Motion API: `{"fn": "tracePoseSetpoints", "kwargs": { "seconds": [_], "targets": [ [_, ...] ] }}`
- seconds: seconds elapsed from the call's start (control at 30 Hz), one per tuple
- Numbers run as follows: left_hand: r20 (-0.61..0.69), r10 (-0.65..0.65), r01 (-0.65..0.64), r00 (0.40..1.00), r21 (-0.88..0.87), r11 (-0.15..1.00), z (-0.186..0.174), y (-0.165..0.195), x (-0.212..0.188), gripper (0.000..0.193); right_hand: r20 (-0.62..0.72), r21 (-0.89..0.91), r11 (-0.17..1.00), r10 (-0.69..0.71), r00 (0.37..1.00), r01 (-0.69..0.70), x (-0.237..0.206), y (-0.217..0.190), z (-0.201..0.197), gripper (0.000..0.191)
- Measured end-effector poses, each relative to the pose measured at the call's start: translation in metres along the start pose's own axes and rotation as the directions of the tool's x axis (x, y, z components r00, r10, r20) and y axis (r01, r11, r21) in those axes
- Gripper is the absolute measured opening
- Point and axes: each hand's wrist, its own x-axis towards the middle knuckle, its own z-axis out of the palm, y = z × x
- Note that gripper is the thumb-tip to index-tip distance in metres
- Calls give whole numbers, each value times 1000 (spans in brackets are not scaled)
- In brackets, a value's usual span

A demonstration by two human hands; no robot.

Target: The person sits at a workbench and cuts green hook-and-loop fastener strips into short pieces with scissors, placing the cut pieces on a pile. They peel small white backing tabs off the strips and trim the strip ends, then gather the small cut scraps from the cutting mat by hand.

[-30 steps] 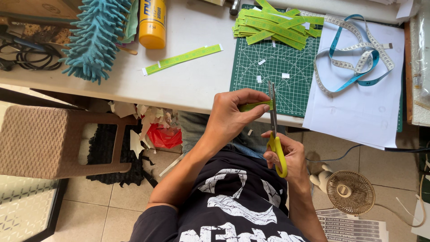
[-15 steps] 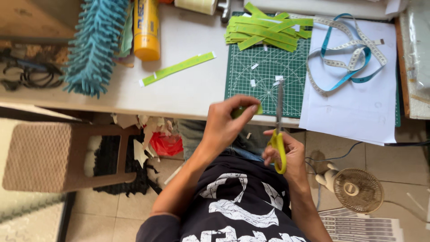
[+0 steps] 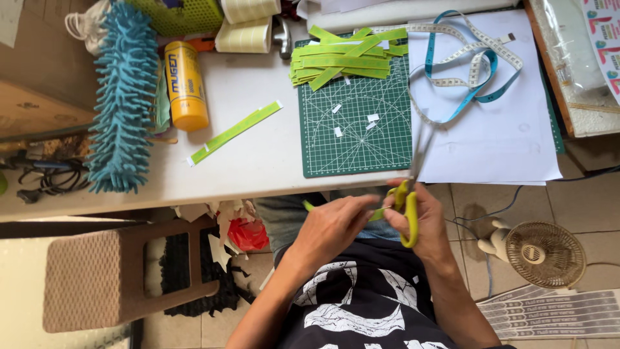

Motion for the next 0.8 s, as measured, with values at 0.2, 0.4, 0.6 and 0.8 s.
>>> {"fn": "tracePoseSetpoints", "kwargs": {
  "seconds": [0.2,0.4,0.6,0.8],
  "targets": [
    [-28,127,-121,991,153,981,-15,-34,36,7,-95,67,984,-159,983,166,2,-1,-27,50],
    [-146,237,-166,960,381,909,-41,-107,170,19,-77,93,979,-175,982,181,-5,2,-36,55],
    [-233,386,-271,892,408,872,-61,-161,224,22,-36,59,990,-123,992,125,-12,7,-37,59],
    [-356,121,8,927,342,940,-93,-194,147,15,37,80,995,-58,998,54,-5,19,-36,59]
  ]
}}
